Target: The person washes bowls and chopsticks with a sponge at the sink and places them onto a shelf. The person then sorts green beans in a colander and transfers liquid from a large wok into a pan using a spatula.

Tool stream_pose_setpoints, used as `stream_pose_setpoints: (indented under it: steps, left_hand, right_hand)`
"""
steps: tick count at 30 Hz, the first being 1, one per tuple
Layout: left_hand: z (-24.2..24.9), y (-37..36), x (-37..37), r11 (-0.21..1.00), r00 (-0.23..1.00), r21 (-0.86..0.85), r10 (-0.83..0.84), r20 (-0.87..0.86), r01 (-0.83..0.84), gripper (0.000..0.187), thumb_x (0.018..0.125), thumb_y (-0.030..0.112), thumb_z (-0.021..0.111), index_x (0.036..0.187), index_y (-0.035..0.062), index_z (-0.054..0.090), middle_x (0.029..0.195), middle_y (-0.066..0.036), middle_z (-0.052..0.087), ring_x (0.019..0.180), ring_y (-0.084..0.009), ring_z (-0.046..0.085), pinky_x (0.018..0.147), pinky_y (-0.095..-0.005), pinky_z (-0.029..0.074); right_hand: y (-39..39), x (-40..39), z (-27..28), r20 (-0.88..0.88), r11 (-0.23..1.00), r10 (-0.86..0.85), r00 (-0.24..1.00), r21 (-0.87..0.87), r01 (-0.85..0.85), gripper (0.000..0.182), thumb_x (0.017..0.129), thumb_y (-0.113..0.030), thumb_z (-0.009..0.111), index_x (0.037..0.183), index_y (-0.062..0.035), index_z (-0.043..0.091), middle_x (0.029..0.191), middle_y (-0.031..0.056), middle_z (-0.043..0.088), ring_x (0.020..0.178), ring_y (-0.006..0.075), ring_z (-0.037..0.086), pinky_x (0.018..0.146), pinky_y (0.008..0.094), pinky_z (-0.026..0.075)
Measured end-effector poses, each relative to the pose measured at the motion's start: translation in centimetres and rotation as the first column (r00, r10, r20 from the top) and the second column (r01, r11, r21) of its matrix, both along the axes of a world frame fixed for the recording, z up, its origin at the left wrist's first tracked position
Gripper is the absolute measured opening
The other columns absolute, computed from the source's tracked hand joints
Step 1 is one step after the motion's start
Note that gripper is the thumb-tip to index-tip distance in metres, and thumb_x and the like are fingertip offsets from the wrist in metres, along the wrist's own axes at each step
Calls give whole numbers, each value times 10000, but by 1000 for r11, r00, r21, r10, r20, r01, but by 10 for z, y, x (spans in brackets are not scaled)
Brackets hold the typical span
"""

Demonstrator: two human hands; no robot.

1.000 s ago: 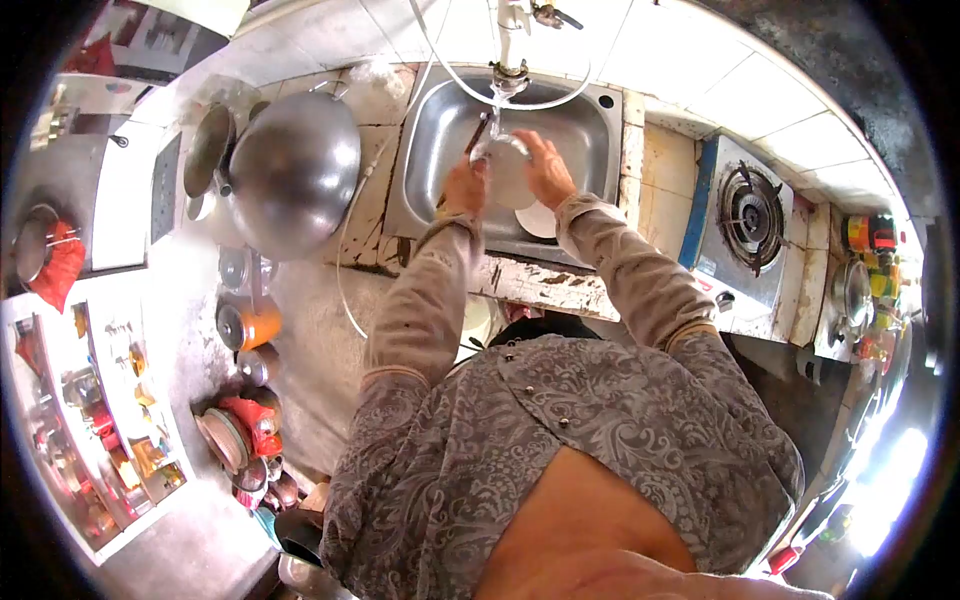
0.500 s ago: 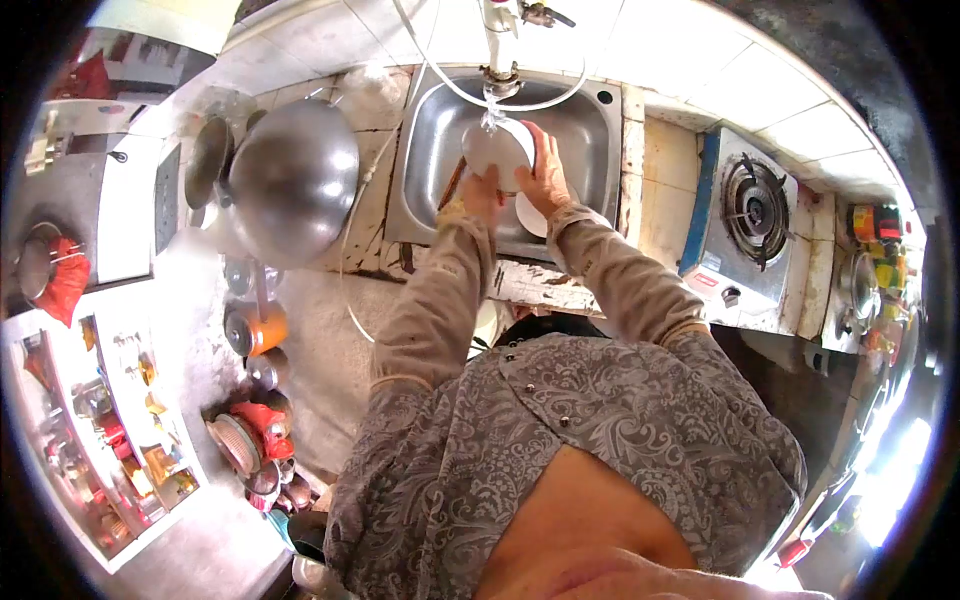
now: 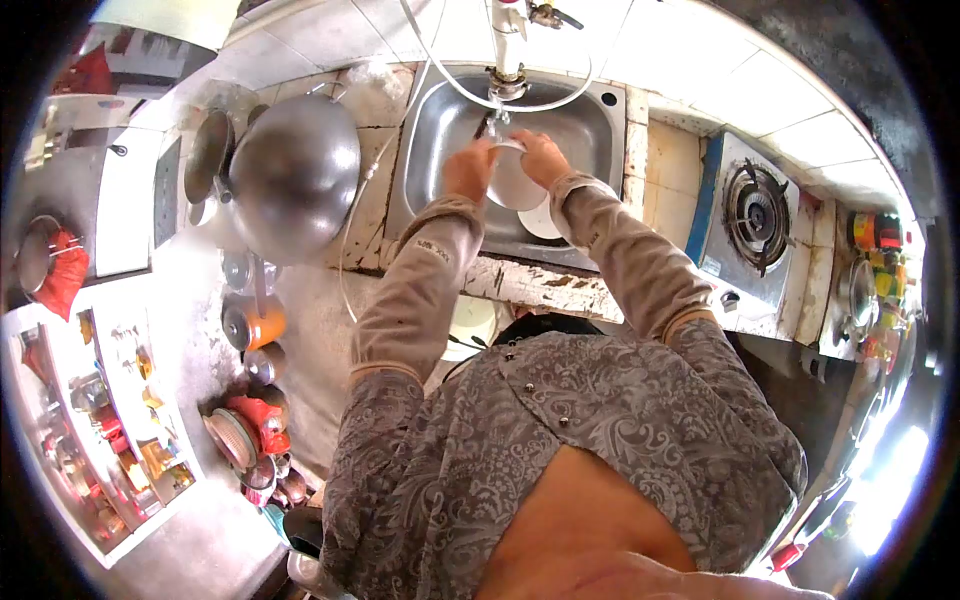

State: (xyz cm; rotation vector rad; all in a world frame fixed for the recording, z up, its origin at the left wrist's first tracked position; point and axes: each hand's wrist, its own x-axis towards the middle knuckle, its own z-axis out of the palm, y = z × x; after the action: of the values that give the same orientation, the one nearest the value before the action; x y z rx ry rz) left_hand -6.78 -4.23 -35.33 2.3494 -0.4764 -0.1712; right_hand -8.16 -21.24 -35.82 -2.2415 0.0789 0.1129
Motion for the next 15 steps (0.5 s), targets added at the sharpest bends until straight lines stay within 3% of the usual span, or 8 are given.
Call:
stream_pose_setpoints:
  steps: [1,2,3,5,8,11,12,15]
  left_hand:
    - [-34,13,2,976,913,-151,85,-398,-156,151,862,131,530,991,61,566,904,-70,602,572,-232,582,445,-324,425]
    - [-31,12,4,930,801,-250,74,-595,-271,168,860,120,524,1007,48,561,903,-81,606,560,-217,584,425,-308,421]
    - [-28,11,7,859,652,-294,60,-756,-420,185,857,109,519,1022,35,557,902,-91,610,549,-203,587,405,-292,418]
    - [-9,0,-12,738,594,-395,11,-804,-547,223,846,91,510,1053,15,544,889,-123,614,572,-190,604,408,-275,439]
    - [33,-21,-43,492,511,-486,-93,-855,-723,283,828,65,496,1098,-15,525,869,-171,621,608,-172,631,413,-248,470]
    - [24,2,-22,876,861,-362,107,-497,-318,376,806,36,490,1175,-24,450,924,-187,615,677,-195,655,471,-255,517]
    - [10,8,-15,963,968,-201,135,-210,-178,414,810,28,489,1213,-22,410,1001,-206,603,753,-266,657,567,-314,533]
    - [14,23,-10,990,942,-133,83,325,-42,364,808,26,493,1169,-1,454,1025,-258,567,879,-424,577,739,-444,487]
  right_hand:
    - [-2,-2,4,-22,984,-46,999,172,49,348,790,-58,485,1132,-63,547,1090,245,562,1023,374,549,881,426,450]
    - [-5,1,7,-45,936,-87,995,337,97,357,784,-48,490,1135,-68,551,1092,238,572,1023,355,561,877,417,456]
    - [-6,1,8,-109,803,-101,989,578,145,348,793,-46,494,1136,-60,550,1092,227,576,1019,330,569,860,404,469]
    - [-3,-6,5,-250,354,-75,965,898,260,329,812,-42,502,1138,-44,548,1093,205,584,1012,282,585,826,378,494]
    - [-1,-14,-16,-499,110,-79,863,856,505,269,858,-75,510,1114,5,539,1060,163,588,987,248,591,772,359,521]
    - [15,-20,-28,-737,58,1,676,675,736,231,883,-107,521,1057,43,548,1002,136,603,962,255,601,736,374,536]
    - [16,-18,-31,-737,34,43,675,676,736,236,887,-91,517,1089,30,528,1019,128,587,940,259,606,718,383,531]
    - [14,-11,-13,-602,102,78,795,798,594,275,889,-27,477,1161,-56,507,1138,145,557,1054,295,558,852,428,489]
